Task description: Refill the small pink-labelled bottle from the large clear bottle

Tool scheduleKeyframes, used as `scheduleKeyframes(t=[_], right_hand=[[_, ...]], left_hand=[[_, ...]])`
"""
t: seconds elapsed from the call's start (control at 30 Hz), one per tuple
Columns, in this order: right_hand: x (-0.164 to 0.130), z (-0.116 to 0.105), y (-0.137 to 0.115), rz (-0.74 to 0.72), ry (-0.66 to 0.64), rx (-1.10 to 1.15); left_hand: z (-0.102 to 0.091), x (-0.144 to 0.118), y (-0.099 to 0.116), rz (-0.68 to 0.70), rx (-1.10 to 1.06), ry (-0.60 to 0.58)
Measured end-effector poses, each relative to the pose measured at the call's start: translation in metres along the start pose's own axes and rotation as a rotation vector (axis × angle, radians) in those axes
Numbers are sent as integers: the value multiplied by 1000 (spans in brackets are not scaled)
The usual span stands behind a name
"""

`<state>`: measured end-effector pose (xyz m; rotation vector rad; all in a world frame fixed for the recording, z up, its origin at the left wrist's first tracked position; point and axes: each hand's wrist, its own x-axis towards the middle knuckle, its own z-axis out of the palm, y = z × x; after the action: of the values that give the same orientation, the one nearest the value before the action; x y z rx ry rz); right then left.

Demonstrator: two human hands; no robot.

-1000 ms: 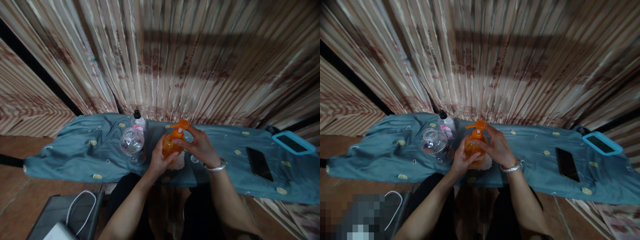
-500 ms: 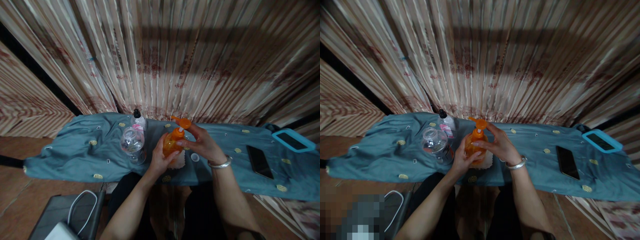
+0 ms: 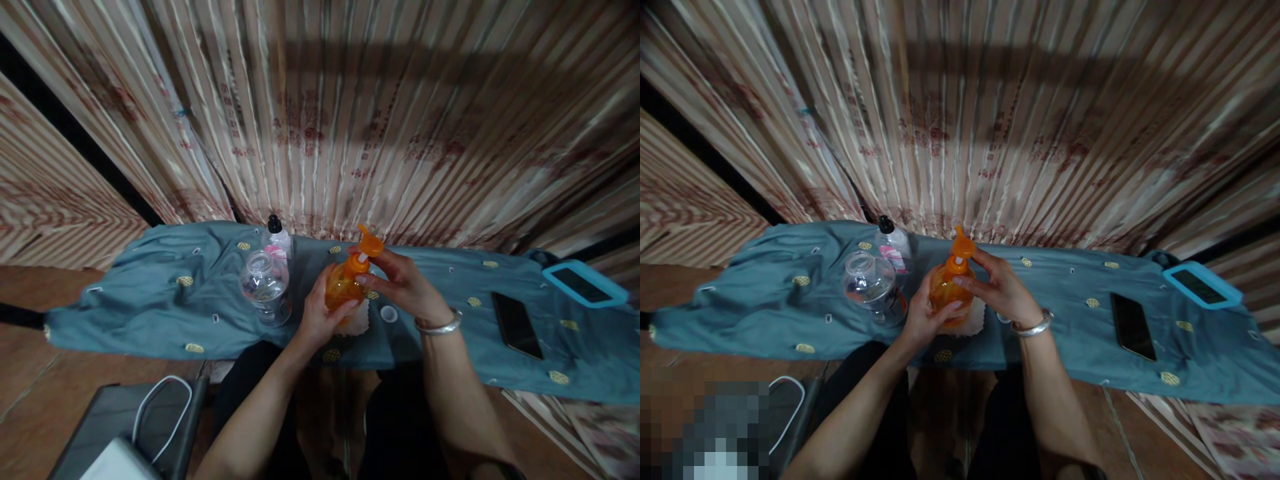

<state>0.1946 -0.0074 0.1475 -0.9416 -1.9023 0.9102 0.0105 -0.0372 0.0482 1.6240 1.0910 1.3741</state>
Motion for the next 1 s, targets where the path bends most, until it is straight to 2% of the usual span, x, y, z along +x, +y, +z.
scheduleKeyframes(t=[0.27, 0.6, 1.0], right_hand=[[-1, -3, -5, -45, 29, 39], [2, -2, -10, -28, -63, 7], [3, -5, -3, -17, -110, 88]], left_hand=[[1, 0, -1, -20, -3, -3], [0, 1, 0, 23, 24, -5], [1, 0, 0, 28, 15, 1]])
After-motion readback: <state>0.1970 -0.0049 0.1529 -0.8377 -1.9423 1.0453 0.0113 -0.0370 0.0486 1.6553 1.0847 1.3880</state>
